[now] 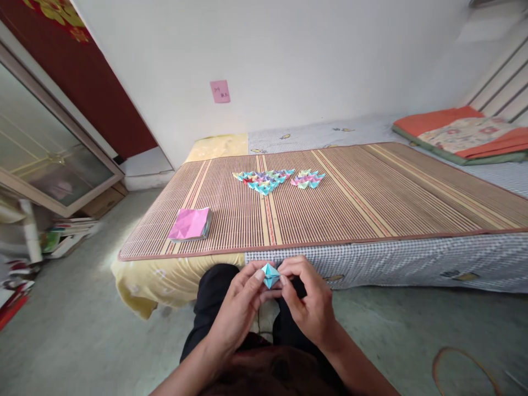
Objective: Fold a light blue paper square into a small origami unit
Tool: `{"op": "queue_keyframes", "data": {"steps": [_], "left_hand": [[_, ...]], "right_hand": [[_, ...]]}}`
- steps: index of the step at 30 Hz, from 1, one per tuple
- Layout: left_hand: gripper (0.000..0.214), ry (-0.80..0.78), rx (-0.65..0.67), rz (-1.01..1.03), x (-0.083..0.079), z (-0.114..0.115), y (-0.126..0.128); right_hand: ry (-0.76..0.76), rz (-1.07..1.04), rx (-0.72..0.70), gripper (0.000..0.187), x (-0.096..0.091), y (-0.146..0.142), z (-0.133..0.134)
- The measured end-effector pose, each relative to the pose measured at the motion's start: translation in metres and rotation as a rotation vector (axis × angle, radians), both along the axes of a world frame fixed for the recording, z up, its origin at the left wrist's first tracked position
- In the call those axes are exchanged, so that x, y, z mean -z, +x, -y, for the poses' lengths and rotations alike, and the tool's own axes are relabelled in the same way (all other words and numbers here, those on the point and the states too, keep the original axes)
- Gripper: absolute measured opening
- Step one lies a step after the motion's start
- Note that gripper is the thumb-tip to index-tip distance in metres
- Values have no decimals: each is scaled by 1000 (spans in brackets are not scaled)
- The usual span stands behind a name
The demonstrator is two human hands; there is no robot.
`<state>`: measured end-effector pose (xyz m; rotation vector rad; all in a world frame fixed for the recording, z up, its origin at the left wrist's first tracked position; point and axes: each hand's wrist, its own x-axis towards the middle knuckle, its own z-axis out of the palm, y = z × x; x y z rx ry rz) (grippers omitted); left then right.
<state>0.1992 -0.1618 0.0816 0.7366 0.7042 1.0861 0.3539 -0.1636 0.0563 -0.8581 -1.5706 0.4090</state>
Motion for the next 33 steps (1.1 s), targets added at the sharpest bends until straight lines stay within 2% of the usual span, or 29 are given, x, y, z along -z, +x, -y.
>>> {"op": "queue_keyframes", "data": {"steps": [5,8,20,25,33], "left_hand": [[23,-167,6,87,8,-4,0],[20,-210,-8,96,15,-6,1],[32,-221,-53,69,20,-6,6],[33,-209,-63,29,22,-5,9],[33,-209,-66,28,26,-3,10]], "right_hand": [[-8,106,22,18,7,1,-2],[20,225,37,25,8,0,-2],[50,554,178,12,14,-3,-4],[49,602,164,12,13,-4,-2],[6,659,217,14,14,-4,-3]]}}
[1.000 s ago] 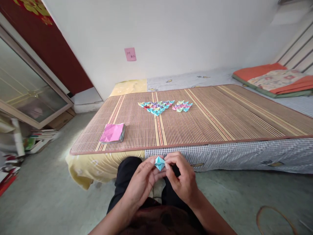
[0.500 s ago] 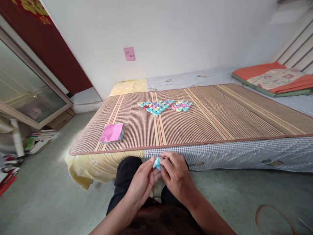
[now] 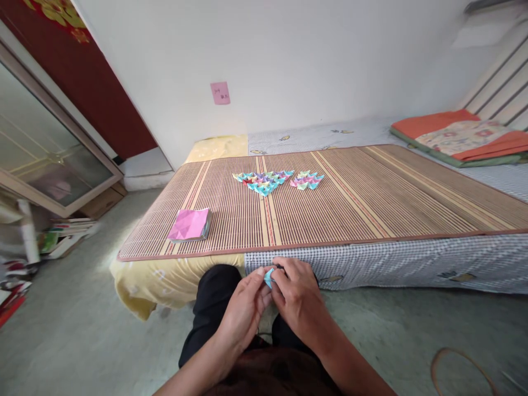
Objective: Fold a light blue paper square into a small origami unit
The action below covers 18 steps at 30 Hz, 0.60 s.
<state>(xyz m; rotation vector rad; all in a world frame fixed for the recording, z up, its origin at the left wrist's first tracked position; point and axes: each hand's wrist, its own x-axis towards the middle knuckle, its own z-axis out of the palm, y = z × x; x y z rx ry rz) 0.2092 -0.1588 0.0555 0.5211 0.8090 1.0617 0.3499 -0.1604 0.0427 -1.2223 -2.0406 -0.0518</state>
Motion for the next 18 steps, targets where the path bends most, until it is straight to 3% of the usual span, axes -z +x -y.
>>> {"op": "queue_keyframes", "data": {"steps": [8,18], "left_hand": [[20,-56,-27,68,9,-4,-3],[16,-134,-63,51,5,-5,-3]], "right_hand": [[7,37,32,19,0,0,1],[89,107,70,19,8,2,0]]}}
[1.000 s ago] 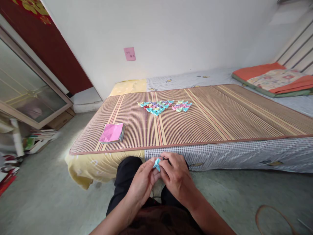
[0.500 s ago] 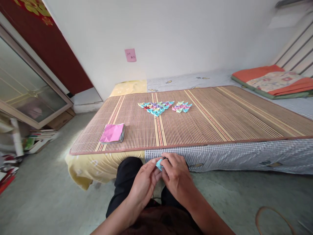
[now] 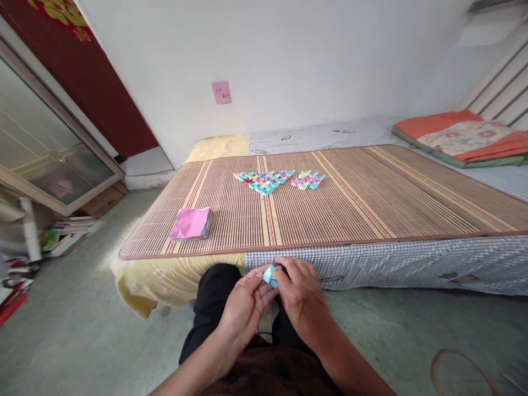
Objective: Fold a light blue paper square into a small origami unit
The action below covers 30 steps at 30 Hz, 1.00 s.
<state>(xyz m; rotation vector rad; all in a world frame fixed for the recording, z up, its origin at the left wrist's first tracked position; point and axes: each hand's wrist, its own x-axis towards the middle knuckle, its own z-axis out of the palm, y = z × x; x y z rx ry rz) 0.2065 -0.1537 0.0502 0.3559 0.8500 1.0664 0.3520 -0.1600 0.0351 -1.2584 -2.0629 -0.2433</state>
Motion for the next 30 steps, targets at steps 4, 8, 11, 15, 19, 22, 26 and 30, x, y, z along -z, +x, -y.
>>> {"op": "queue_keyframes", "data": {"steps": [4,8,11,15,19,22,26,30], "left_hand": [[17,0,-10,-2,0,0,0],[16,19,26,2,-1,0,-1],[17,22,42,15,-1,0,0],[18,-4,16,37,-1,0,2],[17,-8,8,37,1,0,2],[17,0,25,19,2,1,2],[16,-7,56,12,0,2,3],[19,-71,35,39,-1,2,7]], "right_hand": [[-55,-81,-19,16,3,2,-2],[-84,-157,-46,12,6,3,-4],[-102,-179,-73,11,8,3,-5],[-130,-183,-99,12,9,3,-7],[-124,-159,-123,14,7,3,-9],[-101,-160,-141,16,5,1,-9],[-96,-192,-169,17,5,-2,-9],[-108,-192,-190,17,9,-1,-10]]}}
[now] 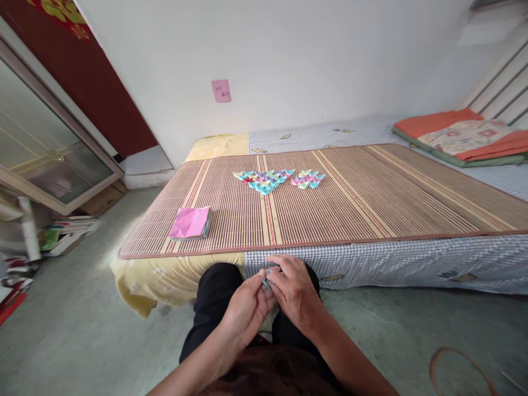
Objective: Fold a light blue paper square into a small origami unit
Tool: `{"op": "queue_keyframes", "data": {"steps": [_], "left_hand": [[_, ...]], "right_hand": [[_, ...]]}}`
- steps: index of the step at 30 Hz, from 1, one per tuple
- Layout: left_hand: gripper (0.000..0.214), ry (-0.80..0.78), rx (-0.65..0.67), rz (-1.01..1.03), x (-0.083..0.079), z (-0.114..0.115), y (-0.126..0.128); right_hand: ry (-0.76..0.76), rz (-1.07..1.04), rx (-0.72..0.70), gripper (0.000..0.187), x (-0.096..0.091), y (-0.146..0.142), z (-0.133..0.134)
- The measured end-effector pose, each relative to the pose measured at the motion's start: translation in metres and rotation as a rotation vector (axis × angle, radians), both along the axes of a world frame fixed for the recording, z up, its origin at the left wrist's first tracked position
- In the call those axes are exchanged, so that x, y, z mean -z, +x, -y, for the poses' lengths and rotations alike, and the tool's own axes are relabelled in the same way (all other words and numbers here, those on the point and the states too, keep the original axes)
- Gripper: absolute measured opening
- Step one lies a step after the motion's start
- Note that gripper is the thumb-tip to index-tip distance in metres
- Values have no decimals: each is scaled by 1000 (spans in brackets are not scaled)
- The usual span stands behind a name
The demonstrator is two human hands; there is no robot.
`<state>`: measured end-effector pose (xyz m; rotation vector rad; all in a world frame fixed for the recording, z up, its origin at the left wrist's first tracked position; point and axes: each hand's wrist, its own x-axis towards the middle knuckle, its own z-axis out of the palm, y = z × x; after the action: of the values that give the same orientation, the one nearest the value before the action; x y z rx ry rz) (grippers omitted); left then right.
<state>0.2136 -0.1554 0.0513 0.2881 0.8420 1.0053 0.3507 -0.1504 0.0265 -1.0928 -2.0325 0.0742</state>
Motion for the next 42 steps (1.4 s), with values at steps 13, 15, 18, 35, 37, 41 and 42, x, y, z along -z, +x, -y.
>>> {"op": "queue_keyframes", "data": {"steps": [13,15,18,35,37,41,42], "left_hand": [[24,-92,-39,61,1,-4,-4],[29,-93,-27,49,2,-3,-5],[30,-69,-39,69,1,-3,-5],[20,27,-202,97,6,-8,-7],[19,58,-191,99,7,-6,-6],[19,90,-191,86,8,-2,-4],[19,90,-194,89,8,-2,-4]], "right_hand": [[-228,-206,-146,31,-15,13,4],[-253,-232,-151,31,-17,16,5],[-226,-253,-120,29,-18,17,5],[-115,-153,41,10,-16,-14,20],[-92,-121,36,6,-12,-21,20],[-10,-67,31,10,-5,-30,20],[0,-64,32,13,-4,-32,20]]}}
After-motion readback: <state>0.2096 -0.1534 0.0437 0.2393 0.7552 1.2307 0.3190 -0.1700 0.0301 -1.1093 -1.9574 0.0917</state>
